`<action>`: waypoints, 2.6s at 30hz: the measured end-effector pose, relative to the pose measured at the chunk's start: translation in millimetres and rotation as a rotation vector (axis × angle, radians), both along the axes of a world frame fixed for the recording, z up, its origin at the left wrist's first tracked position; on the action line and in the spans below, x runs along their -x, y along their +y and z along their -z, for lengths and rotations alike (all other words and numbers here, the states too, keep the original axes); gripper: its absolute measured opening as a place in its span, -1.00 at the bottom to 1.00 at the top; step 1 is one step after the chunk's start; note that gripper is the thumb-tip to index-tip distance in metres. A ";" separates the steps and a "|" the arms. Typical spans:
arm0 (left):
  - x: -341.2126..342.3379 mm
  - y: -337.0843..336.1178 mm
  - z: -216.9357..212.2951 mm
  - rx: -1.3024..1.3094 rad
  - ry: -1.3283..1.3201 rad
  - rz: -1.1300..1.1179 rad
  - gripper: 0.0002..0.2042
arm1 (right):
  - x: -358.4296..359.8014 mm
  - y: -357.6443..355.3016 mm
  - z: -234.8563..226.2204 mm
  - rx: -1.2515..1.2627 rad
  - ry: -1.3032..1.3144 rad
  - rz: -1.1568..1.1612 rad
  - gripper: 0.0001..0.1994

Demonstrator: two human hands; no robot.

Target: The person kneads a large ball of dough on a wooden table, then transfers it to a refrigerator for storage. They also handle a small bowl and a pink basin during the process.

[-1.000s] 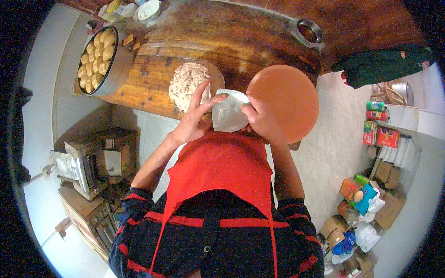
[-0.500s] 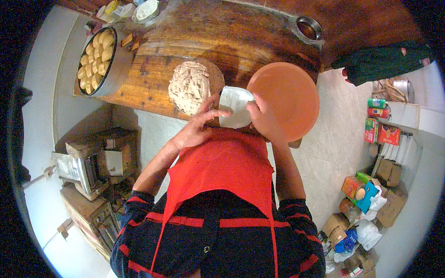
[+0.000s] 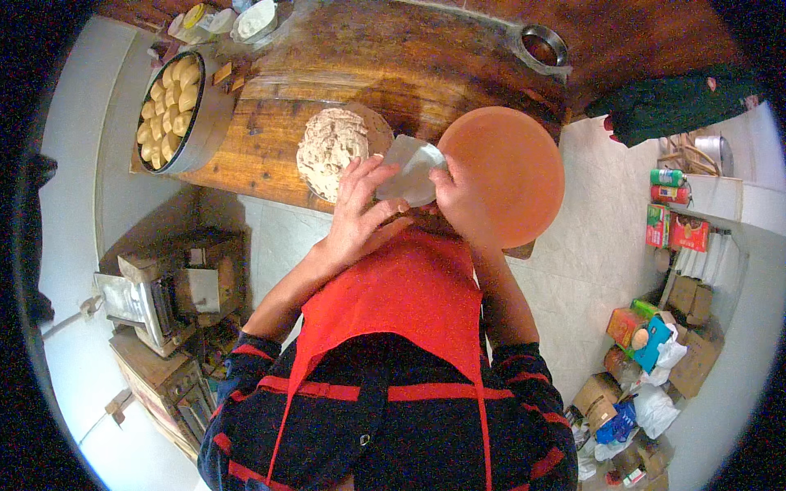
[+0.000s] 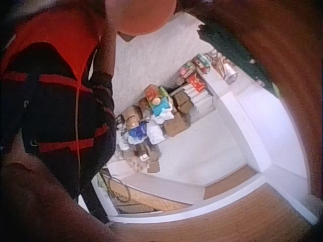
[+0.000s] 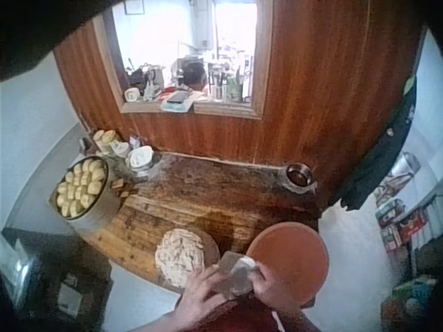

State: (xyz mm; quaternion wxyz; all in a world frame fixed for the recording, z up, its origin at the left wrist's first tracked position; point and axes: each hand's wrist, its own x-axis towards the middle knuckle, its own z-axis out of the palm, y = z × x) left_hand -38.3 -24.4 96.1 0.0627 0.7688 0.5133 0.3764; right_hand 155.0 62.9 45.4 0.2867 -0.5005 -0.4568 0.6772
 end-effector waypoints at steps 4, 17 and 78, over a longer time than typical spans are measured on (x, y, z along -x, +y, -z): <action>0.9 5.3 5.2 -0.077 0.031 0.032 -0.73 | 2.6 -2.2 2.0 -0.049 -0.013 -0.073 -0.68; 27.6 -5.2 7.4 0.006 0.014 0.114 -0.79 | -13.2 3.6 -37.7 0.176 -0.100 -0.166 -0.63; 12.5 2.7 -2.3 0.190 -0.525 -0.284 -0.60 | 21.8 0.6 -72.8 -1.292 -0.541 -0.639 -0.71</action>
